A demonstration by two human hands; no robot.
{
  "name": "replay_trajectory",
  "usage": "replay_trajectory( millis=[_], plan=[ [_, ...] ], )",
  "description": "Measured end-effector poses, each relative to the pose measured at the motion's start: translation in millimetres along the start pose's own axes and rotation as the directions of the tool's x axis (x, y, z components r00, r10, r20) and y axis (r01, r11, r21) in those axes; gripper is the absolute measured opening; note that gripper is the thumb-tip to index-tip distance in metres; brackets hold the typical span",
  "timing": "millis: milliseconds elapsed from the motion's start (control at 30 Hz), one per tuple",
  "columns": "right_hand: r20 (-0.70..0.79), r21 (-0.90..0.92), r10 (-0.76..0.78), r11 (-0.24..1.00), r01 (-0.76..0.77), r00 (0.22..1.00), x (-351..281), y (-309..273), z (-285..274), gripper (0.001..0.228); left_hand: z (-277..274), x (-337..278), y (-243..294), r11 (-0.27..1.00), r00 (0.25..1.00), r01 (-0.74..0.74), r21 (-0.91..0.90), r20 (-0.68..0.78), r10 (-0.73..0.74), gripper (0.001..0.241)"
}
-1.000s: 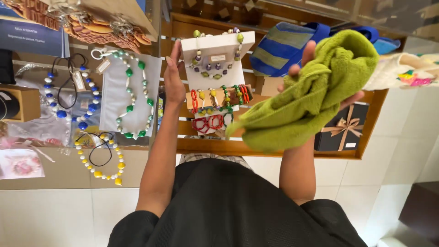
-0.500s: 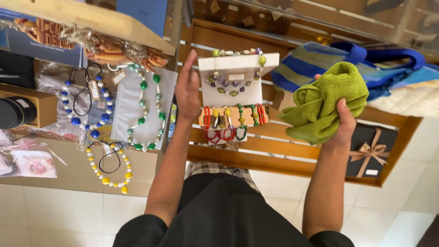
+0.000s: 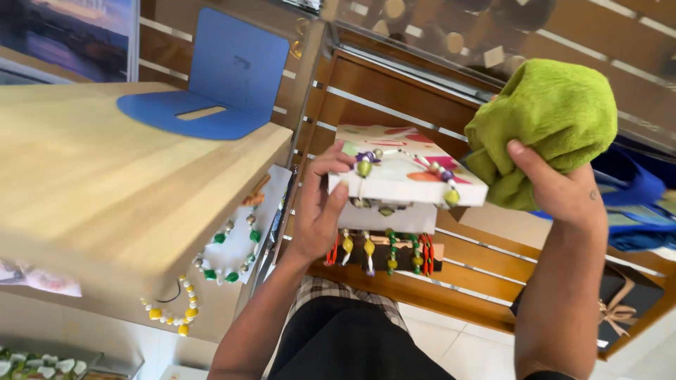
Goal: Cleaning and dusting various merchandise and shelves in a retail environment.
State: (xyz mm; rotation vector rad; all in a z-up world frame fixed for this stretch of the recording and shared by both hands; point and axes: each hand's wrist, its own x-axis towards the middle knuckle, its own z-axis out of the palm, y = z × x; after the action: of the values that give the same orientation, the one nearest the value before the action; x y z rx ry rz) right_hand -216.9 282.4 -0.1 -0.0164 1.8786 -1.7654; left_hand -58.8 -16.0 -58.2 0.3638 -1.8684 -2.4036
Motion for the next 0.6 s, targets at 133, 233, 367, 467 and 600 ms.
replay_trajectory(
  millis=[133, 233, 367, 467, 600],
  plan=[
    [0.013, -0.436, 0.203, 0.882, -0.177, 0.979, 26, 29, 2, 0.038, 0, 2, -6, 1.000, 0.999, -0.006, -0.021, 0.042, 0.007, 0.020],
    [0.056, -0.613, 0.340, 0.754, -0.237, 0.939, 43, 50, 8, 0.032, 1, 6, -10, 0.999, 0.999, -0.026, -0.027, 0.046, 0.027, 0.020],
    [0.097, -0.584, 0.434, 0.754, -0.303, 0.895, 59, 94, 5, 0.030, 1, 0, -17, 0.998, 0.999, 0.003, -0.060, 0.034, -0.001, 0.020],
    [0.055, -0.621, 0.595, 0.649, -0.439, 0.802, 78, 112, 5, 0.031, 1, 0, -18, 0.998, 0.999, 0.014, -0.059, 0.032, -0.012, 0.022],
    [0.102, -0.785, 0.638, 0.523, -0.332, 0.764, 100, 92, 19, 0.034, 2, -3, -19, 0.998, 1.000, 0.024, -0.055, 0.019, -0.023, 0.023]
  ],
)
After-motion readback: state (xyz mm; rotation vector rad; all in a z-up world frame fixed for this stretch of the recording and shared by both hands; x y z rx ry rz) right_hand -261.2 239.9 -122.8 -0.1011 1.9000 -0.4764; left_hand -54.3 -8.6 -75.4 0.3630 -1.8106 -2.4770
